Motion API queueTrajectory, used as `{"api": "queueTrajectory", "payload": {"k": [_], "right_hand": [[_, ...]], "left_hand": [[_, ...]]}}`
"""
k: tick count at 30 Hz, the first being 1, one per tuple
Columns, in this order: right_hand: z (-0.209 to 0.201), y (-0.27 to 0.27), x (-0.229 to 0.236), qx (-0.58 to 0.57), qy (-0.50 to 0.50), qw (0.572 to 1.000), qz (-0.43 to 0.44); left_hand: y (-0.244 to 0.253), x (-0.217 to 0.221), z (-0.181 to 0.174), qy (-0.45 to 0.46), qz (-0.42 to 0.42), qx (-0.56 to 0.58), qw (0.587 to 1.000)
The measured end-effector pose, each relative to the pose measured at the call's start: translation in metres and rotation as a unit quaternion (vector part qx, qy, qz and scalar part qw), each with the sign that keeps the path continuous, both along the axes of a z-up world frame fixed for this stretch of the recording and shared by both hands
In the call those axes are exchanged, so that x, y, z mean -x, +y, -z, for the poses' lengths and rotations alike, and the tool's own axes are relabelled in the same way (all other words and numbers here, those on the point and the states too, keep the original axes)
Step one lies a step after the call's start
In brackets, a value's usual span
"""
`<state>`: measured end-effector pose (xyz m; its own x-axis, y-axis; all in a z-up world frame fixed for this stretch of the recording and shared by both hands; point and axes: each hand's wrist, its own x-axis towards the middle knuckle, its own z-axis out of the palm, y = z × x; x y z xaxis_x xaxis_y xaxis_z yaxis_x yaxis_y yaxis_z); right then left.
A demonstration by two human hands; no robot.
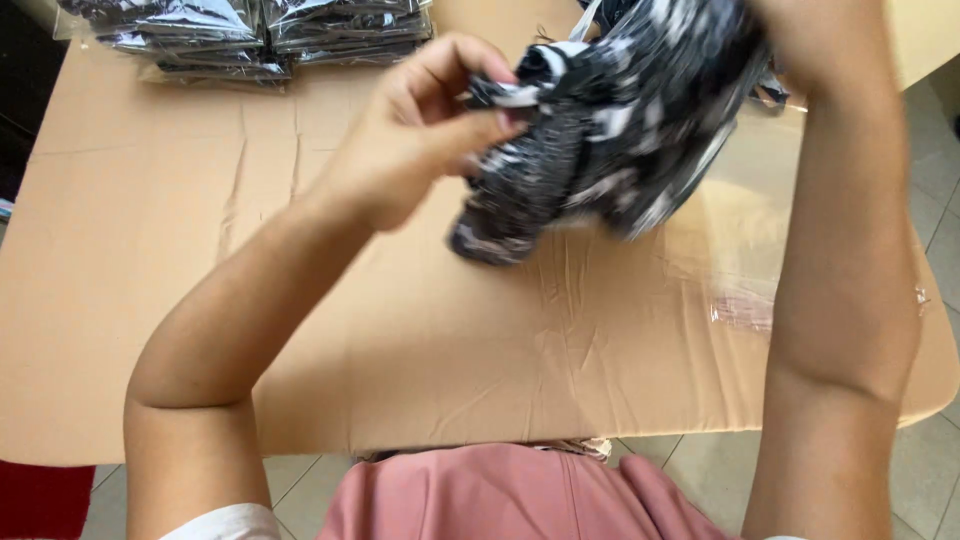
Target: Fold a patterned garment and place it inside a clear plastic packaging bag.
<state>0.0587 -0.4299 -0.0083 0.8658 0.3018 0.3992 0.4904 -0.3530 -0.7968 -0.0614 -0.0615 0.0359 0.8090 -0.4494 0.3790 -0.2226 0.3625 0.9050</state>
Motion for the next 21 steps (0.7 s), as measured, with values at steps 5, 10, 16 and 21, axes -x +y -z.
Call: {"api": "queueTrajectory", "payload": {"k": [5,10,16,21], "right_hand": [[0.016,0.094,-0.009,0.117,-0.117,0.986,0.023],[0.024,0.144,0.015,0.226,-0.227,0.947,0.035],[0.047,0.220,0.098,0.246,-0.050,0.965,-0.075],[0.084,0.216,0.134,0.325,-0.008,0.944,-0.047]], "left_hand": [[-0.013,0.033,0.014,0.033,-0.023,0.049,0.998],[0.011,0.027,0.099,0.112,-0.131,0.035,0.984],[0.042,0.028,0.179,0.219,-0.188,-0.020,0.957],[0.043,0.024,0.179,-0.035,-0.188,-0.130,0.973]]}}
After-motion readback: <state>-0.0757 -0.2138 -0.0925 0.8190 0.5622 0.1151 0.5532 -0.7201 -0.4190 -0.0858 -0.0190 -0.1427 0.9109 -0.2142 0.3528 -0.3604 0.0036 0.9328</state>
